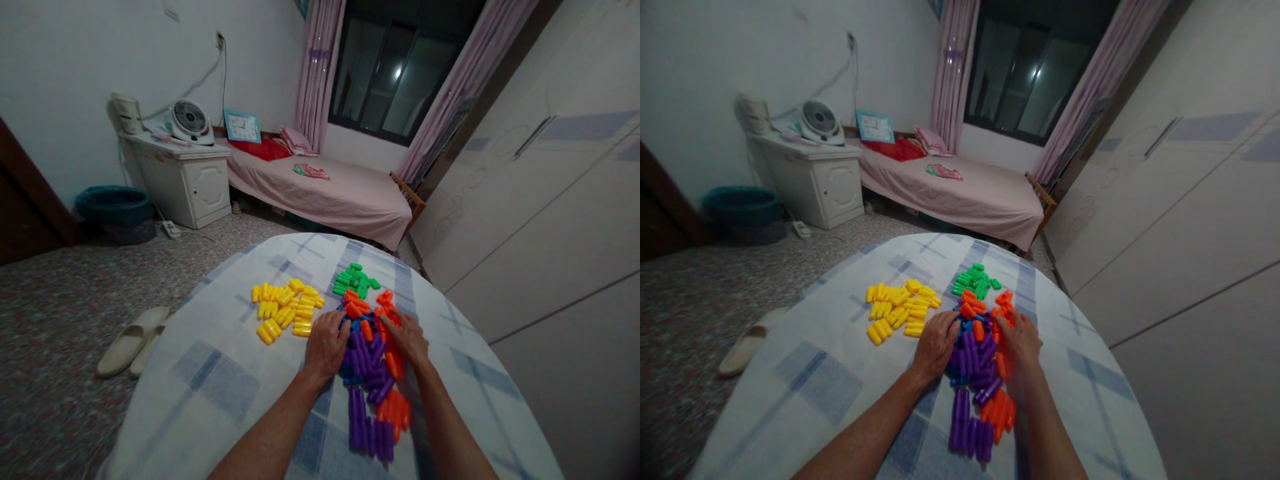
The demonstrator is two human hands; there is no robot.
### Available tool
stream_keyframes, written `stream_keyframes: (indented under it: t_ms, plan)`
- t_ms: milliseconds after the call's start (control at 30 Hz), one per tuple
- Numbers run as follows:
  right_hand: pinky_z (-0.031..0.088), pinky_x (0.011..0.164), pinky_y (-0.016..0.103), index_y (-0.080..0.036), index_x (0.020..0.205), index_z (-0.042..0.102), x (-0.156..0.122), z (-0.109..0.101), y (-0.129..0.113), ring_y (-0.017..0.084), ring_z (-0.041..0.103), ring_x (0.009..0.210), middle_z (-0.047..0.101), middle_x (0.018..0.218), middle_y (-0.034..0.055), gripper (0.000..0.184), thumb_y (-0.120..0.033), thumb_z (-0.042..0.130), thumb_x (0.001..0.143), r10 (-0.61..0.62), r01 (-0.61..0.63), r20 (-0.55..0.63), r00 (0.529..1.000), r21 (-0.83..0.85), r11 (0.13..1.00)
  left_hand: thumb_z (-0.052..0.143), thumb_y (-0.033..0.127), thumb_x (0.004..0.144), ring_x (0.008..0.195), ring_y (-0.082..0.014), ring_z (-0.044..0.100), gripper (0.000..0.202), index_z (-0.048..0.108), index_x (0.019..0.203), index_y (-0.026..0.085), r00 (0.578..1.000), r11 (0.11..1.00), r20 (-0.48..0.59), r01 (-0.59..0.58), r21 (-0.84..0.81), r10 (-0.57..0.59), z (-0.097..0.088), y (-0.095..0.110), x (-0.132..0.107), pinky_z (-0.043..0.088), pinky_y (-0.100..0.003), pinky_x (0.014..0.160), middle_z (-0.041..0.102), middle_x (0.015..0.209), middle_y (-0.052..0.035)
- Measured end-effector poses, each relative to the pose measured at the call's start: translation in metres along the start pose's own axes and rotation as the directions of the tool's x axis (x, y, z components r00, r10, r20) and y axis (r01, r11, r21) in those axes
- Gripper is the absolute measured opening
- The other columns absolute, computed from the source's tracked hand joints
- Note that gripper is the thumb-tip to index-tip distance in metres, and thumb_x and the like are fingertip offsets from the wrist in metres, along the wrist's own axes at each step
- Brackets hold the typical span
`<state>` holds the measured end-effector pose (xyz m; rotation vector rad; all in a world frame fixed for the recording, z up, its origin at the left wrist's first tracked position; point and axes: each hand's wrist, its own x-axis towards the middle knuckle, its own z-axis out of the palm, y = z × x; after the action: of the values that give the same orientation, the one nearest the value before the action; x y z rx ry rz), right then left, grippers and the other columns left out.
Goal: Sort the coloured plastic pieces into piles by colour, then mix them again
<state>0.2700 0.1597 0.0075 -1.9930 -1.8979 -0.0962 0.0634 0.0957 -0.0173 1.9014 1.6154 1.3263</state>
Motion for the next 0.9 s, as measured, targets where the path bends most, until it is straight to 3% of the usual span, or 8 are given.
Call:
stream_keyframes:
  t_ms: [267, 433, 533, 633, 767, 900]
  plan:
    - [0.047, 0.079, 0.038, -0.03, 0.103, 0.067, -0.036, -0.001, -0.005, 0.025, 0.057, 0.101, 0.063, 0.109, 0.0074, 0.032, -0.048, 0.048, 0.085, 0.016, -0.014, 0.032, 0.999, -0.06, 0.998, 0.032, 0.034, 0.098, 0.106, -0.02, 0.056, 0.033, 0.059, 0.111, 0.019, 1.0, 1.0, 0.011, 0.003, 0.006, -0.003, -0.003, 0.003, 0.0, 0.041, -0.04, 0.097, 0.063, 0.112, -0.007]
    - [0.044, 0.087, 0.039, -0.026, 0.118, 0.061, -0.05, -0.001, -0.008, 0.025, 0.053, 0.112, 0.056, 0.124, 0.0086, 0.042, -0.049, 0.05, 0.084, 0.033, -0.032, 0.054, 0.998, -0.029, 0.999, 0.034, 0.033, 0.097, 0.105, -0.0194, 0.056, 0.032, 0.059, 0.11, 0.02, 1.0, 1.0, 0.007, -0.001, -0.005, 0.002, -0.001, 0.001, 0.0, 0.042, -0.039, 0.097, 0.064, 0.11, -0.0057]
    - [0.044, 0.088, 0.038, -0.026, 0.114, 0.062, -0.056, -0.005, -0.011, 0.024, 0.054, 0.111, 0.057, 0.122, 0.0066, 0.04, -0.048, 0.047, 0.084, 0.038, -0.04, 0.051, 0.998, 0.039, 0.998, 0.034, 0.033, 0.097, 0.105, -0.0192, 0.056, 0.031, 0.06, 0.109, 0.02, 1.0, 1.0, 0.014, -0.003, -0.011, 0.003, -0.001, 0.0, 0.001, 0.042, -0.039, 0.097, 0.064, 0.109, -0.0055]
    - [0.044, 0.085, 0.037, -0.024, 0.111, 0.061, -0.06, -0.006, -0.011, 0.023, 0.057, 0.102, 0.06, 0.114, 0.0062, 0.039, -0.046, 0.044, 0.084, 0.086, -0.082, -0.047, 0.995, 0.087, 0.993, 0.034, 0.033, 0.097, 0.105, -0.0193, 0.056, 0.031, 0.06, 0.108, 0.019, 1.0, 1.0, 0.015, -0.004, -0.014, 0.004, 0.0, -0.001, 0.001, 0.041, -0.039, 0.097, 0.064, 0.11, -0.0055]
    - [0.042, 0.086, 0.038, -0.015, 0.115, 0.058, -0.062, -0.002, -0.005, 0.025, 0.055, 0.096, 0.061, 0.105, 0.012, 0.045, -0.039, 0.041, 0.082, 0.134, -0.12, -0.236, 0.962, 0.074, 0.99, 0.034, 0.033, 0.097, 0.105, -0.019, 0.056, 0.032, 0.06, 0.109, 0.019, 1.0, 1.0, 0.007, -0.009, -0.011, 0.009, -0.001, -0.001, 0.001, 0.041, -0.039, 0.097, 0.064, 0.11, -0.0051]
    - [0.043, 0.082, 0.038, -0.011, 0.119, 0.056, -0.063, -0.003, 0.003, 0.028, 0.055, 0.095, 0.061, 0.105, 0.0159, 0.053, -0.043, 0.041, 0.079, 0.274, -0.257, -0.219, 0.936, 0.105, 0.961, 0.033, 0.033, 0.098, 0.105, -0.019, 0.056, 0.032, 0.06, 0.108, 0.02, 1.0, 1.0, 0.002, -0.018, 0.001, 0.018, -0.002, 0.0, 0.0, 0.042, -0.038, 0.097, 0.065, 0.109, -0.005]
